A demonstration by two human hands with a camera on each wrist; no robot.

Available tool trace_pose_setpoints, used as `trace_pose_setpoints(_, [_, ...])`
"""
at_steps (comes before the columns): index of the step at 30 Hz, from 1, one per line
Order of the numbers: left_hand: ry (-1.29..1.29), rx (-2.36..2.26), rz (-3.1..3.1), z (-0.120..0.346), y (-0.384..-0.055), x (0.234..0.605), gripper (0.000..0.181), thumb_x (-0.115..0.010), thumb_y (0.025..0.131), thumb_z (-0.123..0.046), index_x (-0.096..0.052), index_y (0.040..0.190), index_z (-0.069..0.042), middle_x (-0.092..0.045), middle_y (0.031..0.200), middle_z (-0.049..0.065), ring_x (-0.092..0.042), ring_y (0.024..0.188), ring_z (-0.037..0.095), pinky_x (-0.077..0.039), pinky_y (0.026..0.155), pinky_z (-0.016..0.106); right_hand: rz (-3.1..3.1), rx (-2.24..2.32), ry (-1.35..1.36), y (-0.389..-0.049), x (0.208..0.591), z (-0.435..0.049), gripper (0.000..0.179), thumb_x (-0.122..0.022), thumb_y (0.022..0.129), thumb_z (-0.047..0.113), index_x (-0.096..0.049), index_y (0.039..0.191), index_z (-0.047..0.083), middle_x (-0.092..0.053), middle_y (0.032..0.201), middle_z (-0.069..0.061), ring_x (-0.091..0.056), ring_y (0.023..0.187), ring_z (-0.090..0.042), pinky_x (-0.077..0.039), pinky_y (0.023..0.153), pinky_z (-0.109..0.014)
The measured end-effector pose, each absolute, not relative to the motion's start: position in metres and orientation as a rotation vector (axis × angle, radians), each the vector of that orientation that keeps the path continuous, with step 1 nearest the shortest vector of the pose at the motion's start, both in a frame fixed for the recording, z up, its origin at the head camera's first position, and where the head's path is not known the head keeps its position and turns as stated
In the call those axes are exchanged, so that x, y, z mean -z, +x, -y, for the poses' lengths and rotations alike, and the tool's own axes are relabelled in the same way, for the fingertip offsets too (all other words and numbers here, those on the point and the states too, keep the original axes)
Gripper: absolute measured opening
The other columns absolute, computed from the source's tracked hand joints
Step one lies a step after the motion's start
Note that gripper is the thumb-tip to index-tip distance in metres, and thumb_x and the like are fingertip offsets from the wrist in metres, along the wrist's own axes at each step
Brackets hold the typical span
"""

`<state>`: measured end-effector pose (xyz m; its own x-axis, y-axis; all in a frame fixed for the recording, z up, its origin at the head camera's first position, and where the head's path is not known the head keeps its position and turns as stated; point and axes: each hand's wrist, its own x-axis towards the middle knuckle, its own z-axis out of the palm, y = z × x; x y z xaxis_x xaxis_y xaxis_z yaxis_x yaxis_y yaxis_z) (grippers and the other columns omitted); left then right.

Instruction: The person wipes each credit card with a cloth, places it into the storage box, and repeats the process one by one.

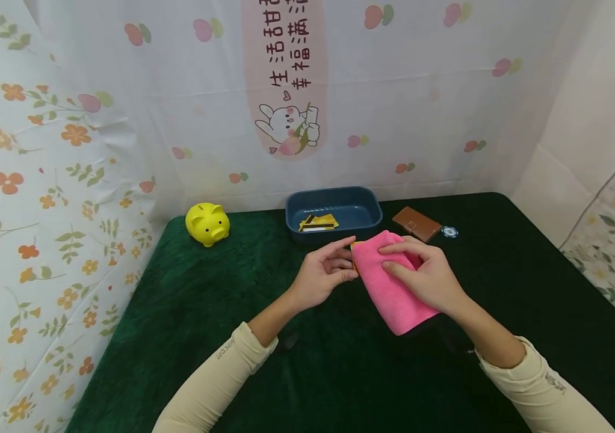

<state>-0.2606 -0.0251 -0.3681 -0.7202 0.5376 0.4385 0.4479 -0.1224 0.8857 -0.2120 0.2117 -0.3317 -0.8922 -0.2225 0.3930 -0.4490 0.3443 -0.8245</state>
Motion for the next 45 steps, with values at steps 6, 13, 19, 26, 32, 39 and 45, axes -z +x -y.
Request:
trace_pose_setpoints(6, [1.131,-2.018,-2.015,0.024,-0.262,0.368,0.058,-0.064,0.091,0.008,-0.044,0.145,0.003,-0.062,0.120,0.026,-0.067,0.101,0.026,-0.057,0.089,0.036,2.407,-1.588,0.607,-0.210,0.331,-0.213,0.024,-0.067,0.093,0.004,-0.070,0.117,0.005,-0.061,0.119,-0.012,-0.064,0.081,-0.023,-0.058,0.061,-0.032])
trace_pose_setpoints(13, [1.101,-2.054,-1.993,0.025,-0.262,0.365,0.057,-0.063,0.091,0.010,-0.042,0.145,0.004,-0.061,0.120,0.028,-0.067,0.101,0.022,-0.057,0.088,0.035,2.403,-1.593,0.644,-0.209,0.328,-0.213,0.023,-0.066,0.093,0.003,-0.070,0.116,0.005,-0.061,0.116,-0.012,-0.064,0.078,-0.023,-0.058,0.060,-0.032])
trace_pose_setpoints(19, [1.079,-2.078,-1.954,0.024,-0.263,0.364,0.057,-0.062,0.092,0.011,-0.042,0.145,0.004,-0.060,0.121,0.028,-0.067,0.099,0.016,-0.058,0.086,0.032,2.439,-1.548,0.616,-0.206,0.327,-0.219,0.023,-0.067,0.094,0.006,-0.070,0.117,0.006,-0.060,0.118,-0.010,-0.064,0.076,-0.022,-0.058,0.060,-0.032])
trace_pose_setpoints(26, [1.049,-2.106,-1.938,0.023,-0.264,0.364,0.057,-0.063,0.091,0.011,-0.043,0.143,0.003,-0.058,0.120,0.027,-0.067,0.096,0.016,-0.059,0.081,0.029,2.462,-1.486,0.581,-0.206,0.329,-0.232,0.023,-0.068,0.093,0.006,-0.070,0.116,0.005,-0.060,0.117,-0.009,-0.064,0.076,-0.023,-0.058,0.058,-0.032])
trace_pose_setpoints(32, [1.017,-2.154,-1.904,0.023,-0.264,0.362,0.056,-0.062,0.091,0.012,-0.042,0.142,0.005,-0.055,0.122,0.026,-0.067,0.094,0.014,-0.058,0.081,0.027,2.449,-1.480,0.580,-0.208,0.323,-0.234,0.024,-0.068,0.093,0.007,-0.070,0.117,0.005,-0.059,0.118,-0.009,-0.064,0.078,-0.022,-0.059,0.059,-0.032])
trace_pose_setpoints(39, [0.920,-2.178,-1.917,0.026,-0.260,0.361,0.056,-0.062,0.091,0.011,-0.041,0.143,0.005,-0.048,0.131,0.023,-0.066,0.091,0.013,-0.057,0.080,0.025,2.431,-1.478,0.562,-0.207,0.322,-0.240,0.025,-0.068,0.093,0.006,-0.070,0.118,0.007,-0.061,0.114,-0.001,-0.064,0.076,-0.021,-0.059,0.059,-0.032])
trace_pose_setpoints(45, [0.858,-2.213,-1.916,0.027,-0.259,0.358,0.057,-0.063,0.091,0.011,-0.041,0.143,0.004,-0.049,0.132,0.022,-0.066,0.092,0.026,-0.057,0.078,0.024,2.425,-1.501,0.522,-0.205,0.319,-0.244,0.025,-0.068,0.094,0.008,-0.069,0.118,0.005,-0.061,0.114,0.006,-0.065,0.075,-0.022,-0.059,0.059,-0.033])
